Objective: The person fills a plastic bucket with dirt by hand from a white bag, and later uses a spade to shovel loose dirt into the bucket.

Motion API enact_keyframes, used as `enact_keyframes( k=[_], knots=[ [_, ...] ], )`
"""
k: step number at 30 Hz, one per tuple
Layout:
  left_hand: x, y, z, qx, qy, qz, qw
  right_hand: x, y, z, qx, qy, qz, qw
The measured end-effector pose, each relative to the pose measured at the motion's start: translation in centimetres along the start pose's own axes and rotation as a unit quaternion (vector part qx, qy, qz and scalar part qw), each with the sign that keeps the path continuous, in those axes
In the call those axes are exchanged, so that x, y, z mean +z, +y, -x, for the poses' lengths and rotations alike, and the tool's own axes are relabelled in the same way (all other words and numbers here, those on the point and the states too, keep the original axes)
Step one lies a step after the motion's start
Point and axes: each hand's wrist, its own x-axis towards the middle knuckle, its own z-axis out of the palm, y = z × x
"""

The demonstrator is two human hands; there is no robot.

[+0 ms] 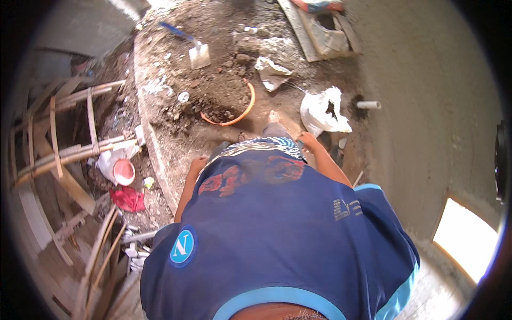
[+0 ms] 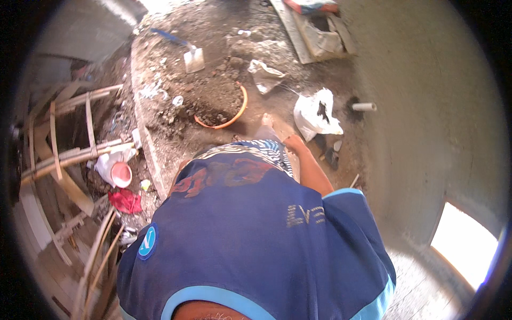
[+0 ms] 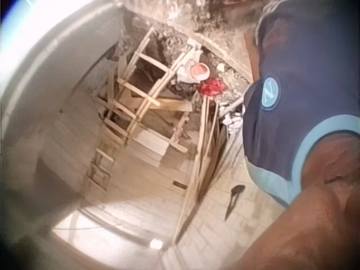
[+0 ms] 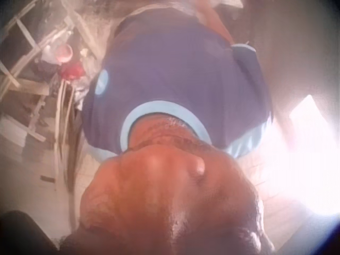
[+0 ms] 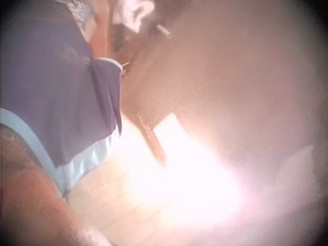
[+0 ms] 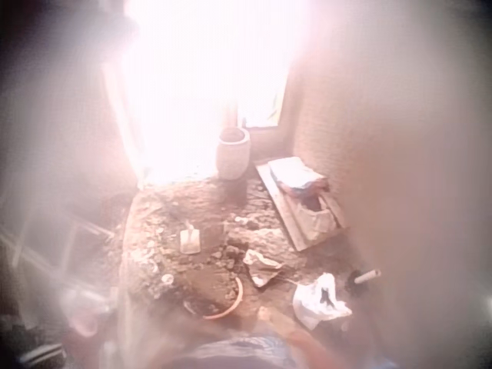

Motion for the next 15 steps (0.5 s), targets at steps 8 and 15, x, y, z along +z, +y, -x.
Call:
enact_keyframes(
  k=[8, 15],
  knots=[
    [1.7, -2.3, 3.6, -0.038, 0.002, 0.089, 0.995, -1.1, -2.6, 0.1, 0.039, -0.003, -0.027, 0.999],
    [7.1, -9.9, 1.2, -0.016, 0.031, 0.013, 0.999, -1.6, -4.4, 0.6, 0.015, 0.002, 0.02, 1.0]
  ],
)
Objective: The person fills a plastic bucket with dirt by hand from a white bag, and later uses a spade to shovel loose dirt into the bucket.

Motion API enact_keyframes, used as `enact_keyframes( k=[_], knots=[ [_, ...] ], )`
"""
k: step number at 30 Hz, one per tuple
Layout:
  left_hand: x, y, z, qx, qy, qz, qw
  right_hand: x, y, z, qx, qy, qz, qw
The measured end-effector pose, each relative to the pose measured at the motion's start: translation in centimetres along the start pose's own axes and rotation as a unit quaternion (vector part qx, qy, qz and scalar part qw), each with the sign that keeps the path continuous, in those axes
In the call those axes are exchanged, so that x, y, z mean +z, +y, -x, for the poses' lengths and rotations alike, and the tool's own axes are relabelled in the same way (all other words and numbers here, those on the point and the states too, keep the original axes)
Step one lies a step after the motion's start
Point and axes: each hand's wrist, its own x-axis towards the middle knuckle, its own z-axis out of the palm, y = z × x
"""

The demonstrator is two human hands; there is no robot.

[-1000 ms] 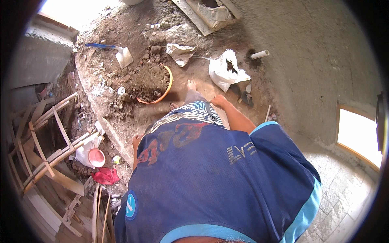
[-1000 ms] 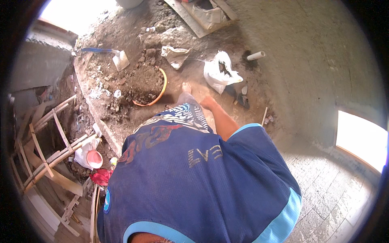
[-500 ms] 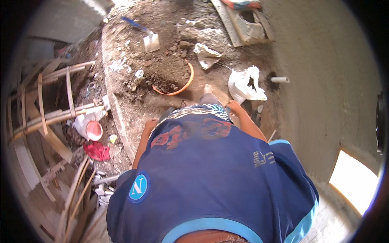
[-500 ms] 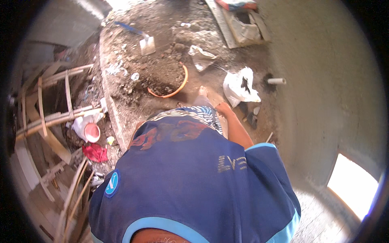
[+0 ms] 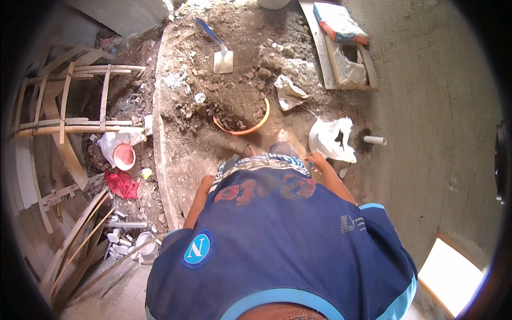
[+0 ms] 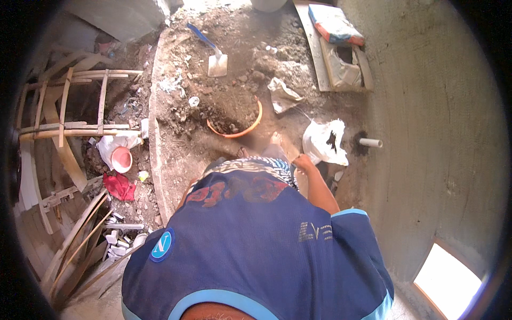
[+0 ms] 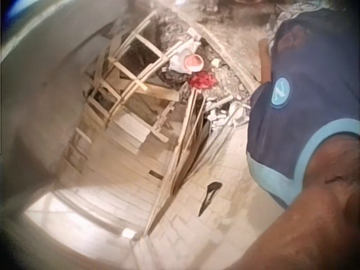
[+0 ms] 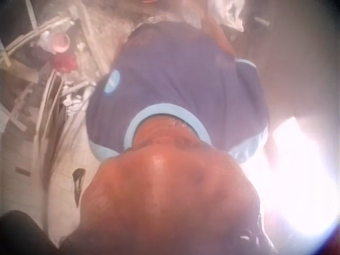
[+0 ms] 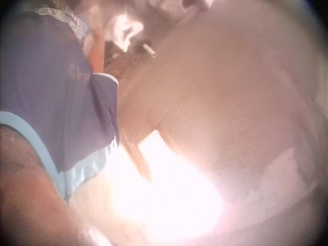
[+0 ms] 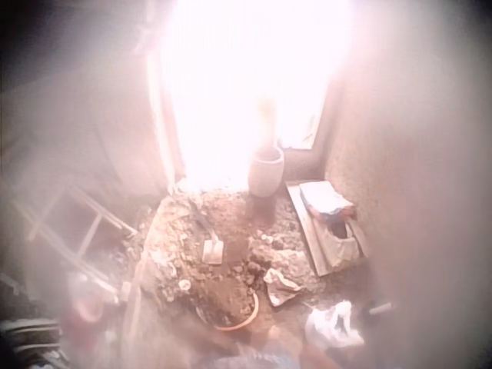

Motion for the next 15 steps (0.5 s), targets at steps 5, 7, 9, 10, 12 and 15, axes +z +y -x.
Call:
enact_keyframes(
  k=[5, 7, 9, 10, 12, 15],
  knots=[
    [-1.1, 9.4, 4.4, -0.016, -0.029, 0.047, 0.998, -0.9, 3.0, -1.1, 0.029, 0.003, -0.014, 0.999],
    [-3.9, 11.5, 6.8, -0.022, -0.015, 0.081, 0.996, -0.1, 2.5, -1.9, 0.005, -0.006, -0.026, 1.0],
    [-5.7, 10.5, 6.9, -0.045, 0.008, 0.098, 0.994, 1.3, 0.5, -3.0, -0.027, 0.001, -0.03, 0.999],
    [-6.3, 10.5, 6.9, -0.065, 0.022, 0.089, 0.994, 1.5, 0.0, -3.4, -0.037, 0.002, -0.015, 0.999],
    [-7.1, 11.0, 7.2, -0.105, 0.075, 0.071, 0.989, 2.1, -0.5, -3.9, -0.047, 0.003, 0.013, 0.999],
    [-8.2, 13.6, 8.5, -0.141, 0.124, 0.04, 0.981, 2.3, 0.1, -3.5, -0.055, 0.005, 0.002, 0.998]
  ],
)
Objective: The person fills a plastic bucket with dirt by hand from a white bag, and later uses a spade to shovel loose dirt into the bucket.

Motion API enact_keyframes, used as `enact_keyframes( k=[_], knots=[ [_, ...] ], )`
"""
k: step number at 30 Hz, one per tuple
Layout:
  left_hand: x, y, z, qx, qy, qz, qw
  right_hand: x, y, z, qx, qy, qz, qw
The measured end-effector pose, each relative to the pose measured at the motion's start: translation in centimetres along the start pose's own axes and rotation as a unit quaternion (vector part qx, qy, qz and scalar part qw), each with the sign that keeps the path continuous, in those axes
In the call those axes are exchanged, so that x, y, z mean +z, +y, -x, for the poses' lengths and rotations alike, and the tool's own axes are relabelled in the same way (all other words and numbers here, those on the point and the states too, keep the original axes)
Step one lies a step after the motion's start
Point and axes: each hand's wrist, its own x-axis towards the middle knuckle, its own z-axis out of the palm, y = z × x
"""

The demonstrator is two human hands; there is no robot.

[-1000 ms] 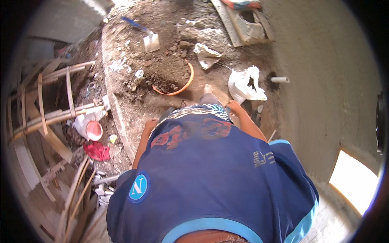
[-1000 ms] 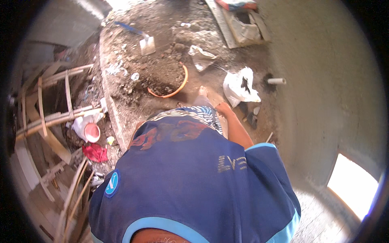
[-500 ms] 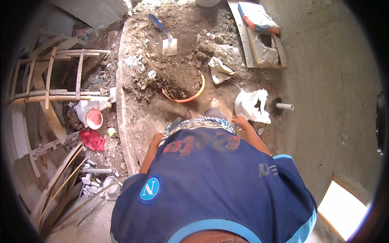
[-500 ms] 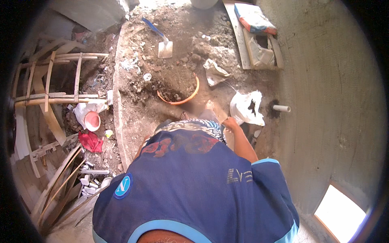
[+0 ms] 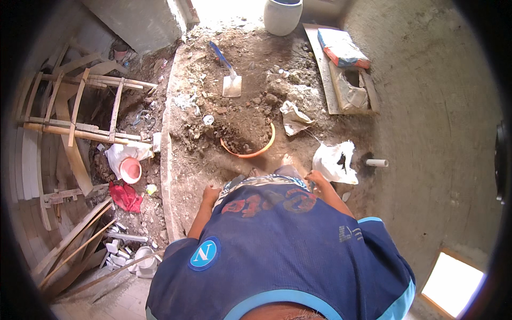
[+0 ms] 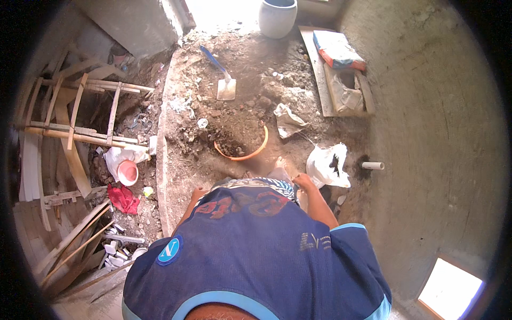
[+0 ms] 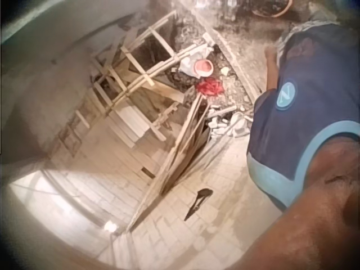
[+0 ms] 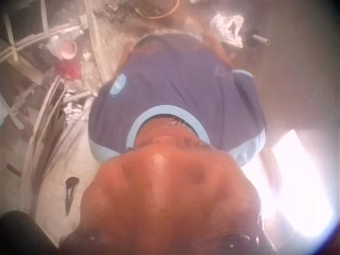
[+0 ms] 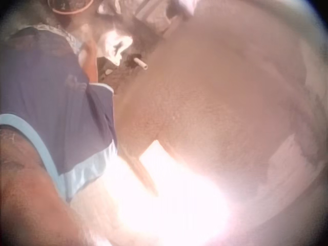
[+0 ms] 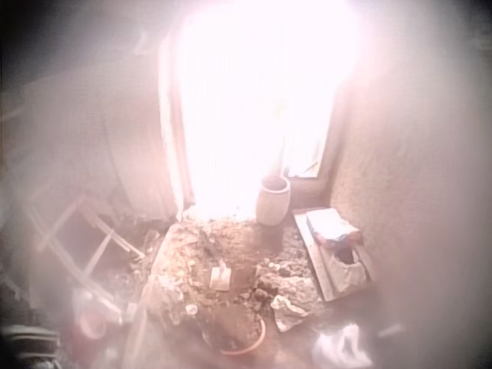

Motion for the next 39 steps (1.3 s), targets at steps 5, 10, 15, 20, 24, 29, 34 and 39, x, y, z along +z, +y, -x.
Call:
enact_keyframes(
  k=[5, 10, 15, 20, 24, 29, 34, 39],
  knots=[
    [1.1, -5.7, -7.0, 0.056, 0.011, -0.001, 0.998, -0.2, 0.4, 0.8, -0.039, -0.003, 0.056, 0.998],
    [4.8, -9.4, -13.3, 0.128, -0.122, -0.067, 0.982, -2.3, 2.7, 6.2, 0.026, 0.075, -0.089, 0.993],
    [7.3, -8.0, -15.8, 0.17, -0.186, -0.143, 0.957, 0.2, 10.8, 11.6, 0.124, 0.033, -0.058, 0.99],
    [7.5, 1.8, -11.6, 0.146, -0.23, -0.076, 0.959, 6.1, 19.2, 15.4, 0.166, -0.076, 0.104, 0.978],
    [2.3, 9.3, -4.7, 0.065, -0.232, 0.035, 0.97, 6.7, 18.4, 14.6, 0.106, -0.062, 0.096, 0.988],
    [-1.3, 10.0, -4.5, 0.049, -0.224, -0.064, 0.971, 1.5, 10.8, 11.8, 0.108, 0.082, -0.12, 0.984],
    [-0.7, 12.3, -1.6, 0.073, -0.201, -0.14, 0.967, -2.0, 10.4, 13.2, 0.087, 0.168, -0.249, 0.95],
    [2.8, 13.2, -0.4, 0.129, -0.064, -0.111, 0.983, -2.5, 17.6, 11.7, 0.137, 0.081, -0.181, 0.971]
  ],
)
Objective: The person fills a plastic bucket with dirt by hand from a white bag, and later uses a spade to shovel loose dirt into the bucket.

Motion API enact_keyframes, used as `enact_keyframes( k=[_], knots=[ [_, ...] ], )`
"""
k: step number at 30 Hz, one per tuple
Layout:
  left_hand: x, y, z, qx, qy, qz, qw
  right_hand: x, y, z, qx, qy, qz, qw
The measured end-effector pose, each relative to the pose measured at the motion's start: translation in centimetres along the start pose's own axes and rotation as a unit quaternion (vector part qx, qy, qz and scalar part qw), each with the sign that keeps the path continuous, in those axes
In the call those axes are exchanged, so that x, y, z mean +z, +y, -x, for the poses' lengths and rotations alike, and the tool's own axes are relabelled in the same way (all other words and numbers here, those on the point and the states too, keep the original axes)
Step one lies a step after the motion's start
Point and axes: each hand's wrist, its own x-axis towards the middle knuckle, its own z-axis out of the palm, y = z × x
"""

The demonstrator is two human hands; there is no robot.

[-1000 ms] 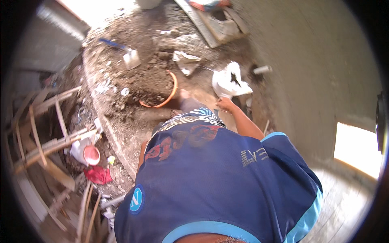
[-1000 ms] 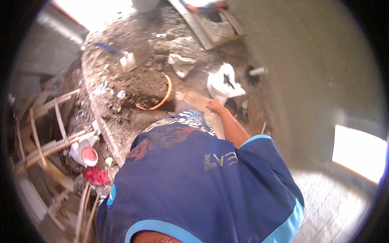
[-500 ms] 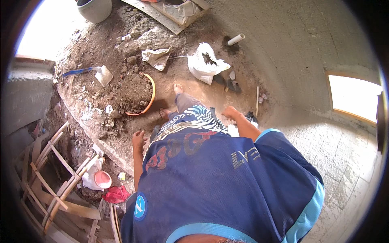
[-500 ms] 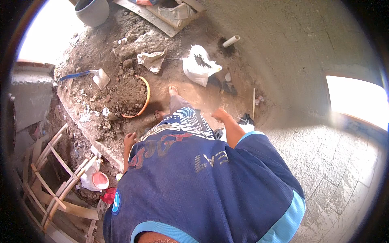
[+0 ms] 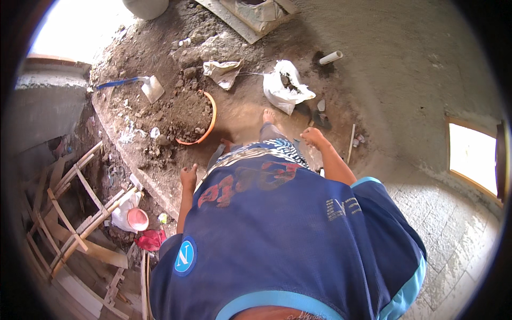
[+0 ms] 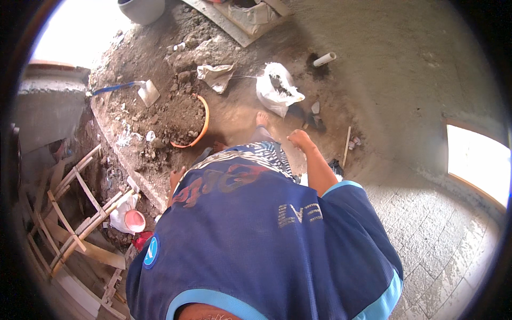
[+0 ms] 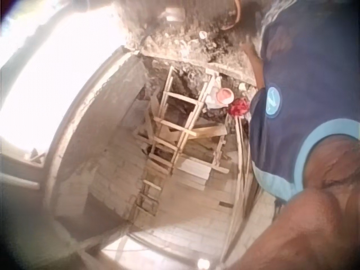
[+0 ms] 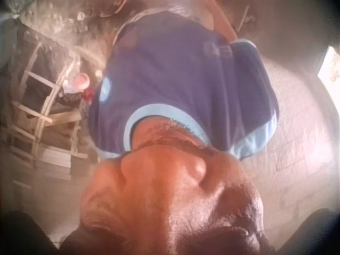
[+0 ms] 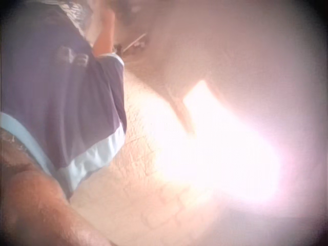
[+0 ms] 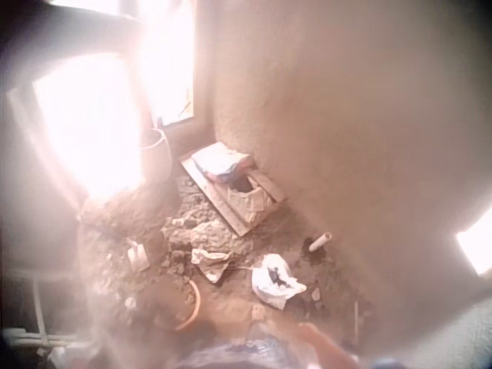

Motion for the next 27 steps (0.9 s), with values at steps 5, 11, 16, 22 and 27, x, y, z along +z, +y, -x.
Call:
enact_keyframes(
  k=[5, 11, 16, 22, 27],
  knots=[
    [3.5, 4.1, 1.6, 0.012, 0.082, 0.046, 0.996, -3.3, 4.9, -2.1, 0.086, -0.025, 0.063, 0.994],
    [7.4, 7.6, 1.6, 0.014, 0.011, -0.009, 1.0, -9.5, 5.1, -5.6, 0.04, -0.052, 0.106, 0.992],
    [10.0, 7.2, -0.4, 0.029, -0.081, -0.111, 0.99, -12.5, 2.1, -7.4, -0.05, 0.018, 0.059, 0.997],
    [13.0, 11.2, -1.0, 0.101, -0.127, -0.037, 0.986, -14.9, 5.4, -10.4, -0.077, -0.011, 0.016, 0.997],
    [10.6, 14.8, 1.5, 0.046, -0.153, 0.045, 0.986, -13.4, 4.6, -8.2, 0.103, -0.029, -0.03, 0.994]
  ],
)
